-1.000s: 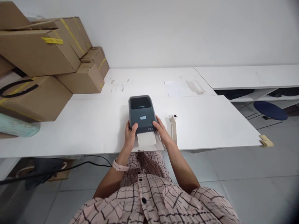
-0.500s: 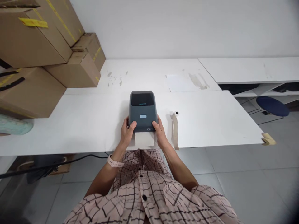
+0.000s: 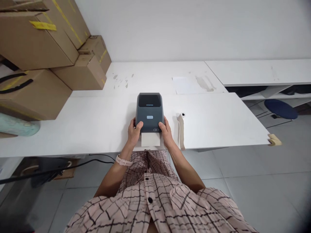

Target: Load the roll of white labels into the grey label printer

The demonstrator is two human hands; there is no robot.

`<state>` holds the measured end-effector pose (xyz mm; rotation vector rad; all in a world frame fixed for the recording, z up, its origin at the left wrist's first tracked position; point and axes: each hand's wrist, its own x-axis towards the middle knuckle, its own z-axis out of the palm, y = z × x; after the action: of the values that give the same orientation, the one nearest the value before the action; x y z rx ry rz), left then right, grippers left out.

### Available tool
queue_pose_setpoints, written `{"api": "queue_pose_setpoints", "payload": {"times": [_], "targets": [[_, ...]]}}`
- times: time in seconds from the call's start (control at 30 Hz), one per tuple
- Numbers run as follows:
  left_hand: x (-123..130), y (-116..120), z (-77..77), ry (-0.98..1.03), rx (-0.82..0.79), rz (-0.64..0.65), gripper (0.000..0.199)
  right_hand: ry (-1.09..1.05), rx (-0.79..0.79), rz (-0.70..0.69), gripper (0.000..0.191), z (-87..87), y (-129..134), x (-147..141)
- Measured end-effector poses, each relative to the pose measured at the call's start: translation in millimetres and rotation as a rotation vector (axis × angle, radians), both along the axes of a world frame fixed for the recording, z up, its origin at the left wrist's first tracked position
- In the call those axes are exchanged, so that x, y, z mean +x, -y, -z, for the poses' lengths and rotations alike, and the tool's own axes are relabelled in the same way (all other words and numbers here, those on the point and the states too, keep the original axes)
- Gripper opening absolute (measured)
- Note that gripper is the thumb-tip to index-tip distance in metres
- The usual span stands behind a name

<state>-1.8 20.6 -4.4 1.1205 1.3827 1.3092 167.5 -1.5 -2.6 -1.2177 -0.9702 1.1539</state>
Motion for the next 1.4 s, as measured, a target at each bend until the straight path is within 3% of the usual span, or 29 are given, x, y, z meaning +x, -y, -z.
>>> {"api": "queue_pose_setpoints", "payload": {"times": [0.13, 0.23, 0.33, 0.4, 0.43, 0.53, 0.6, 0.67, 0.77, 0.93, 1.0, 1.1, 1.13, 1.2, 1.3, 1.4], "targets": [[-1, -1, -4.3, -0.033, -0.001, 0.009, 0.058, -0.039, -0.008, -0.041, 0.082, -3.3, -1, 4], [2, 13, -8.7, 0.023, 0.002, 0.036, 0.059, -0.07, -0.023, -0.075, 0.083, -6.1, -1, 8], [6, 42, -5.7, -0.069, -0.005, -0.171, 0.061, -0.104, -0.017, -0.076, 0.084, -7.3, -1, 9], [9, 63, -1.3, -0.155, -0.014, -0.303, 0.045, -0.114, -0.023, -0.07, 0.083, -6.8, 0, 8], [10, 71, 0.1, -0.142, -0.028, -0.26, 0.038, -0.114, -0.026, -0.069, 0.084, -6.3, 0, 7], [13, 82, -3.5, 0.018, -0.16, 0.043, 0.041, -0.101, -0.03, -0.074, 0.084, -5.0, 1, 5], [14, 80, -11.8, 0.144, -0.242, 0.173, 0.043, -0.049, -0.021, -0.068, 0.081, -7.0, 2, 5], [15, 77, -20.7, 0.222, -0.263, 0.203, 0.043, 0.116, 0.046, 0.005, 0.075, -13.8, 5, 6], [16, 74, -26.2, 0.238, -0.256, 0.2, 0.045, 0.504, 0.288, 0.138, 0.058, -32.1, 8, 6], [8, 78, -10.5, 0.168, -0.268, 0.187, 0.042, 0.867, 0.561, -0.076, 0.049, -55.2, 8, -8], [3, 77, -3.6, 0.148, -0.217, 0.117, 0.039, 0.962, 0.585, -0.104, 0.045, -57.5, 6, -17], [-3, 67, -1.8, 0.07, -0.025, -0.136, 0.029, 1.071, 0.593, -0.092, 0.036, -58.6, 3, -26], [-5, 61, -3.4, 0.033, 0.045, -0.198, 0.029, 1.089, 0.596, -0.089, 0.034, -58.6, 2, -28], [-5, 48, -8.5, -0.024, 0.123, -0.198, 0.041, 1.079, 0.604, -0.074, 0.029, -56.7, 3, -26], [-3, 31, -14.5, -0.023, 0.087, -0.049, 0.057, 0.909, 0.557, 0.046, 0.035, -46.8, 11, -17], [0, 24, -14.0, -0.001, 0.031, 0.043, 0.067, 0.632, 0.359, 0.161, 0.051, -31.3, 22, -7]]}}
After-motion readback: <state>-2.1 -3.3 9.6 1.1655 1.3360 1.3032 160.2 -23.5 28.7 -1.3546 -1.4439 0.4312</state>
